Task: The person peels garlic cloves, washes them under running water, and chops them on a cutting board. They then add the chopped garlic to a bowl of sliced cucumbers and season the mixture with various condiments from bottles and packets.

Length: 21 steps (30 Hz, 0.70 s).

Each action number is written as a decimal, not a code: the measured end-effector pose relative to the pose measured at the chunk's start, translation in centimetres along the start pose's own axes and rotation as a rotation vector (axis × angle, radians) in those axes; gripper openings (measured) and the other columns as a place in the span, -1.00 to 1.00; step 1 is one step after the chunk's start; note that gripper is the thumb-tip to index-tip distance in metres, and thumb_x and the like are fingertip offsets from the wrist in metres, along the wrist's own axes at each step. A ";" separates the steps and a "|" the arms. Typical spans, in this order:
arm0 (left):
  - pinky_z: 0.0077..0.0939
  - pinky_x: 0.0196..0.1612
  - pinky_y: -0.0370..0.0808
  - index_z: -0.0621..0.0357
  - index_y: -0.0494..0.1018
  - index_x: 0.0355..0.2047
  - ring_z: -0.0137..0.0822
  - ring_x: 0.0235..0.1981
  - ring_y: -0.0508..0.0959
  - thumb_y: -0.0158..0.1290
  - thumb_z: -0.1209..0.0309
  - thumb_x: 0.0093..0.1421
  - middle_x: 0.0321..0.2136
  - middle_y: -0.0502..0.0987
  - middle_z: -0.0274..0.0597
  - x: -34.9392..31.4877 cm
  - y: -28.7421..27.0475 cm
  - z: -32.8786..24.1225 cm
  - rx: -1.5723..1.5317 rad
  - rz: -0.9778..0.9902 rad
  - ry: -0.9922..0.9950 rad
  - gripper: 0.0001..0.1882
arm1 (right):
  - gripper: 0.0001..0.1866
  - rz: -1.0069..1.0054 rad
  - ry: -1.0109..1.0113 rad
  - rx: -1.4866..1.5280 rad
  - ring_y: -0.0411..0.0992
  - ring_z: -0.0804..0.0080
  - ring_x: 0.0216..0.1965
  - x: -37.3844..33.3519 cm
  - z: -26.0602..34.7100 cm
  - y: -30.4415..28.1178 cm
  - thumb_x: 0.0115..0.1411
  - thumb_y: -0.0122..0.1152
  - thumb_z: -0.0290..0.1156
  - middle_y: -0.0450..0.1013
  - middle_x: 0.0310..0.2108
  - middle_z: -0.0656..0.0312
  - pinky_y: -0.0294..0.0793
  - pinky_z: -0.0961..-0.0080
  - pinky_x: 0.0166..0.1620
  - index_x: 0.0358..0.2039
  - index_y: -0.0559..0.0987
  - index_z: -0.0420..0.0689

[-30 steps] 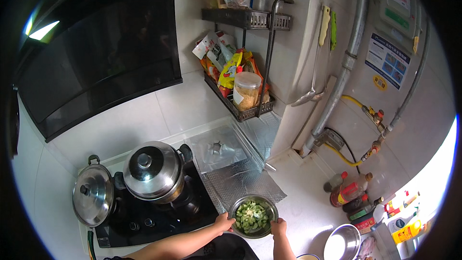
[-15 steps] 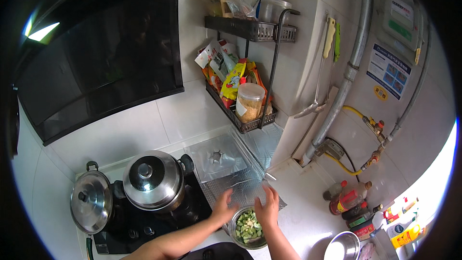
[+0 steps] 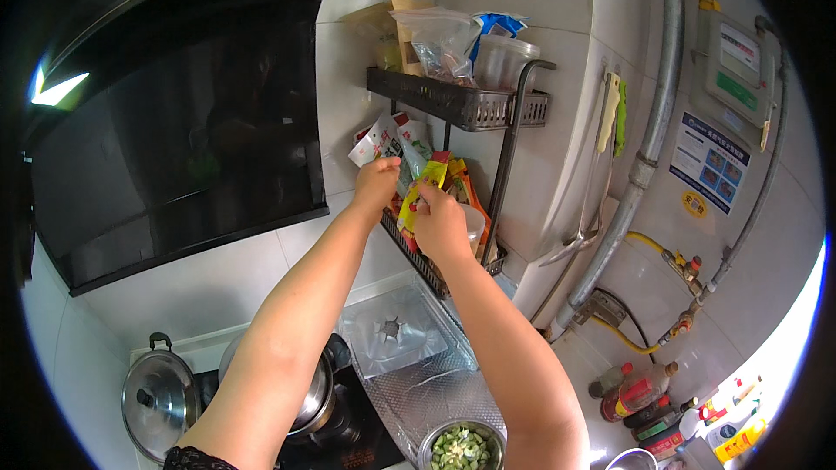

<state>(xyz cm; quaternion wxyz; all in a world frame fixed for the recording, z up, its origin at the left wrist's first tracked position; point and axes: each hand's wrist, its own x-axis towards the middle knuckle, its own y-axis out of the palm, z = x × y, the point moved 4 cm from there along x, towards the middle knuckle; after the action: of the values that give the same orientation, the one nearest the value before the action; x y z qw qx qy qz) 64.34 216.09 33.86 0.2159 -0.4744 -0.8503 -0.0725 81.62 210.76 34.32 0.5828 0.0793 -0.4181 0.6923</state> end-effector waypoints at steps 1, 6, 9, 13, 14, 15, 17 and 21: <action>-0.61 -0.16 0.38 0.27 0.50 -0.06 -0.38 -0.25 0.52 0.01 0.45 0.21 -0.24 0.58 -0.24 0.7 0.5 -0.1 -0.040 0.003 -0.040 -0.70 | -0.61 0.023 0.057 0.091 0.51 0.25 -0.18 0.8 -0.7 0.2 0.20 -0.03 -0.57 0.48 -0.09 -0.01 0.48 0.41 -0.12 0.06 0.44 -0.31; -0.54 0.00 0.32 0.20 0.45 -0.01 -0.36 -0.01 0.43 0.03 0.46 0.18 -0.11 0.52 -0.26 5.3 2.9 1.7 -0.215 0.023 -0.276 -0.65 | -0.62 0.084 0.152 0.379 0.47 0.43 -0.15 4.9 -3.3 1.4 0.28 -0.13 -0.56 0.46 -0.08 0.09 0.46 0.56 -0.12 0.09 0.41 -0.37; -0.48 -0.03 0.38 0.13 0.46 -0.02 -0.29 -0.14 0.54 0.02 0.31 0.20 -0.19 0.55 -0.10 8.5 4.1 3.6 0.175 0.101 -0.138 -0.65 | -0.61 0.078 0.129 0.376 0.47 0.42 -0.15 5.8 -3.8 2.1 0.28 -0.13 -0.56 0.47 -0.08 0.07 0.45 0.55 -0.12 0.11 0.39 -0.37; -0.36 -0.08 0.43 0.07 0.45 0.00 -0.23 -0.04 0.49 0.00 0.29 0.23 -0.08 0.51 -0.20 7.2 3.7 1.3 0.154 0.039 -0.460 -0.66 | -0.59 0.106 0.130 0.286 0.46 0.41 -0.11 6.7 -3.6 2.7 0.28 -0.12 -0.56 0.48 -0.08 0.05 0.43 0.55 -0.09 0.14 0.37 -0.35; -0.36 -0.12 0.43 0.06 0.46 -0.01 -0.24 -0.10 0.50 0.01 0.29 0.23 -0.11 0.51 -0.23 7.2 3.8 1.5 -0.033 0.042 -0.451 -0.67 | -0.59 0.110 0.150 0.303 0.45 0.41 -0.09 6.9 -3.8 2.8 0.28 -0.12 -0.56 0.47 -0.05 0.04 0.42 0.55 -0.07 0.14 0.37 -0.34; -0.35 -0.16 0.43 0.05 0.47 -0.02 -0.24 -0.16 0.50 0.01 0.30 0.22 -0.14 0.51 -0.25 7.0 4.1 1.7 -0.228 0.050 -0.439 -0.67 | -0.58 0.112 0.170 0.309 0.45 0.41 -0.08 6.9 -4.0 2.7 0.28 -0.12 -0.56 0.46 -0.03 0.04 0.42 0.55 -0.05 0.15 0.36 -0.34; -0.35 -0.21 0.41 0.03 0.48 -0.04 -0.28 -0.23 0.49 0.02 0.31 0.22 -0.17 0.51 -0.30 6.7 4.7 2.2 -0.493 0.043 -0.413 -0.70 | -0.57 0.088 0.162 0.383 0.44 0.41 -0.03 7.3 -5.1 2.8 0.28 -0.11 -0.56 0.43 0.02 0.04 0.40 0.56 -0.01 0.16 0.35 -0.33; -0.35 -0.11 0.37 0.01 0.46 -0.05 -0.36 -0.07 0.40 -0.02 0.33 0.25 -0.09 0.45 -0.38 5.0 4.9 1.2 -0.670 0.002 -0.371 -0.73 | -0.54 0.095 0.165 0.434 0.40 0.38 0.05 7.9 -5.1 3.1 0.27 -0.10 -0.56 0.36 0.12 0.03 0.36 0.56 0.05 0.19 0.31 -0.31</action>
<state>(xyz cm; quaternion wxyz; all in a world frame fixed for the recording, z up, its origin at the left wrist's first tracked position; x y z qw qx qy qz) 65.85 222.99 34.56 -0.1087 -0.5246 -0.8036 -0.2592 78.37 220.13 34.29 0.5511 0.1262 -0.2135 0.7967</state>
